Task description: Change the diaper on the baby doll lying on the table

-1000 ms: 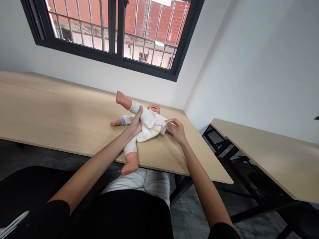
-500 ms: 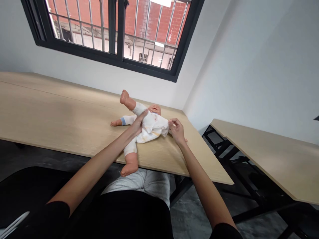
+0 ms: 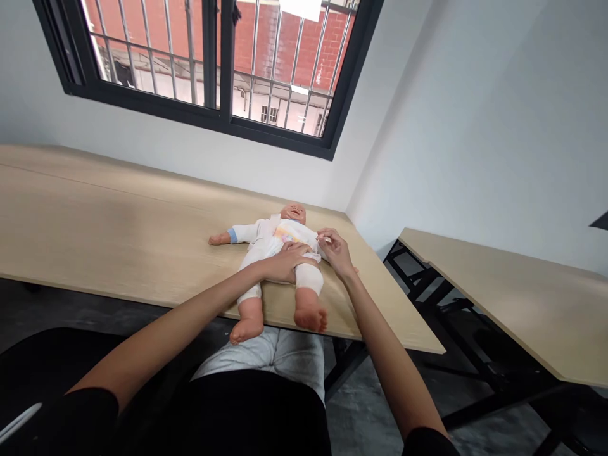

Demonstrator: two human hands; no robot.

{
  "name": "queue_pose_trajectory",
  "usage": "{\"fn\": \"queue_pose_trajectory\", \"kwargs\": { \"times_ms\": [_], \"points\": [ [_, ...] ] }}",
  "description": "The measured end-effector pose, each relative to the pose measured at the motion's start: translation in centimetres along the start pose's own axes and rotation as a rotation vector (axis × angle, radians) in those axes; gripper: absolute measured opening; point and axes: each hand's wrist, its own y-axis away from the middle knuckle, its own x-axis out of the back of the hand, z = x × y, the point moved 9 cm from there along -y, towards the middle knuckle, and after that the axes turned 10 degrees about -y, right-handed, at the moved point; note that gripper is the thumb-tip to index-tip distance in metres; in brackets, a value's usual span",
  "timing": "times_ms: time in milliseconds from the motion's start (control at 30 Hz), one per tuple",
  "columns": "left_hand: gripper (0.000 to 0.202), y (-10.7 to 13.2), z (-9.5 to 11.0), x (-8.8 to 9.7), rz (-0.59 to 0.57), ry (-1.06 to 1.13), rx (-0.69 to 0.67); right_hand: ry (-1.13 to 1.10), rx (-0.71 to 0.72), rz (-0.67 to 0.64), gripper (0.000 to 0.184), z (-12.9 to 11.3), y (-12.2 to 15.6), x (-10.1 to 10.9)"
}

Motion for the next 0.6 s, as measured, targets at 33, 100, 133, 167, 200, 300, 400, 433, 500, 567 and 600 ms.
{"fn": "queue_pose_trajectory", "kwargs": {
  "times_ms": [33,100,133,167,200,300,400,433,500,567,600],
  "points": [
    [0.043,0.1,0.1,-0.1,-0.005,-0.04,-0.003,0.004,-0.001,0.014,0.035,0.0,0.0,0.2],
    [0.048,0.2,-0.2,0.3,0.036,-0.005,0.028,0.007,-0.013,0.045,0.034,0.3,-0.1,0.7],
    [0.053,0.2,-0.6,0.5,0.059,0.032,0.045,0.004,-0.022,0.056,0.033,0.5,-0.1,0.8],
    [0.058,0.2,-1.0,0.7,0.075,0.071,0.053,-0.004,-0.035,0.06,0.033,0.8,-0.1,0.9],
    [0.061,0.1,-1.5,0.8,0.083,0.1,0.055,-0.02,-0.053,0.055,0.033,1.2,0.0,0.8],
    [0.059,-0.5,-3.1,0.7,0.062,0.209,0.051,-0.119,-0.141,0.008,0.035,2.6,0.3,0.1],
    [0.054,-0.8,-4.0,0.8,0.041,0.406,0.043,-0.269,-0.25,-0.013,0.038,4.0,0.9,-0.7],
    [0.053,-0.8,-3.9,0.9,0.034,0.459,0.039,-0.321,-0.278,-0.006,0.039,4.4,1.0,-0.9],
    [0.051,-0.6,-3.3,1.0,0.016,0.504,0.034,-0.415,-0.315,0.011,0.04,4.9,1.2,-1.1],
    [0.047,-0.4,-2.3,1.0,-0.005,0.484,0.028,-0.479,-0.326,0.018,0.039,5.3,1.3,-1.2],
    [0.045,-0.3,-1.8,0.9,-0.009,0.448,0.021,-0.493,-0.329,0.016,0.038,5.6,1.3,-1.2]
  ]
}}
